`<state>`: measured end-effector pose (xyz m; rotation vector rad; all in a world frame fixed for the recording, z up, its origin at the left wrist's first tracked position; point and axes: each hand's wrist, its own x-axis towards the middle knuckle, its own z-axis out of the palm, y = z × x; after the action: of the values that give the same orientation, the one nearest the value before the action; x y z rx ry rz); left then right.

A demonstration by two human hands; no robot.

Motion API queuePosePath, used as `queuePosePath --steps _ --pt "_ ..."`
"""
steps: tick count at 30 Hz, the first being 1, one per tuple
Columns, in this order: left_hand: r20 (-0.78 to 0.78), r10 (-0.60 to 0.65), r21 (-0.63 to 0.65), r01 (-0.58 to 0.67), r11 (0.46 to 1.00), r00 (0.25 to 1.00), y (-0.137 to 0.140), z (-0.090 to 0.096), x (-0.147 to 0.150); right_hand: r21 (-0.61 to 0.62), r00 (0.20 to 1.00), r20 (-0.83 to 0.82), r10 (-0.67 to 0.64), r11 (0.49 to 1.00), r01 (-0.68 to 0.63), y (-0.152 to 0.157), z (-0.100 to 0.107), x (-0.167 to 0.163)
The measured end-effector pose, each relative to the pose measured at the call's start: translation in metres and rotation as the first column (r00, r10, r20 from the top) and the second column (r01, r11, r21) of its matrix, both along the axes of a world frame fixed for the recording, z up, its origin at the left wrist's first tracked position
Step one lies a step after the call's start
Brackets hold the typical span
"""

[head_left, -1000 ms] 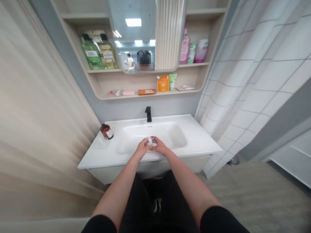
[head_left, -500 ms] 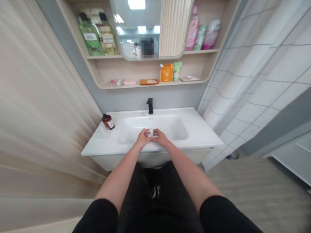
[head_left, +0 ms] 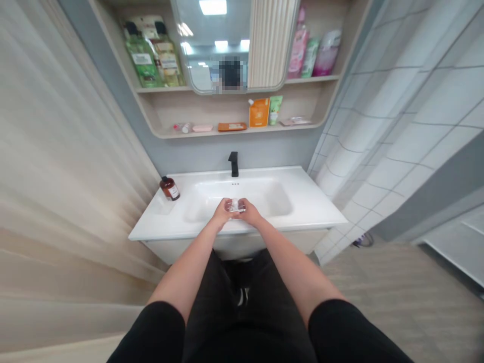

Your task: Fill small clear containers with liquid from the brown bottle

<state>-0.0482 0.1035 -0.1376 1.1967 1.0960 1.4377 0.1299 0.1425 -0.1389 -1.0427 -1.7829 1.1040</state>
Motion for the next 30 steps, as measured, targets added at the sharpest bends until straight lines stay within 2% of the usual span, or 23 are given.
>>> queuePosePath --steps 11,15,19,22,26,30 --pt "-0.013 -0.028 -0.025 0.028 0.999 1.000 -0.0006 0.0014 -0.0002 -0.010 1.000 0.018 0.012 1.000 -0.012 0.0007 -0.0005 0.0003" --pt "0.016 0.017 -0.008 -0.017 1.000 1.000 -0.0014 0.0026 0.0001 -0.028 0.999 0.034 -0.004 1.000 0.005 0.0008 -0.0011 0.0005" --pt "-0.029 -0.021 -0.021 0.020 1.000 0.999 -0.0006 0.0020 0.0002 -0.024 1.000 0.000 0.008 1.000 -0.008 0.0023 -0.0044 0.0007" --pt "-0.040 0.010 -0.012 -0.010 1.000 0.999 -0.0001 0.0016 0.0000 -0.028 1.000 -0.007 0.014 1.000 -0.014 0.0026 -0.0061 0.0007" --pt "0.020 0.001 0.021 -0.001 1.000 1.000 -0.0012 0.0025 -0.0003 -0.018 0.999 -0.024 0.022 1.000 -0.022 0.0011 -0.0049 0.0012" --pt "0.010 0.071 0.032 -0.071 0.997 0.997 -0.0027 0.0067 0.0014 -0.014 0.999 -0.040 0.022 1.000 -0.022 0.0009 -0.0040 0.0006"
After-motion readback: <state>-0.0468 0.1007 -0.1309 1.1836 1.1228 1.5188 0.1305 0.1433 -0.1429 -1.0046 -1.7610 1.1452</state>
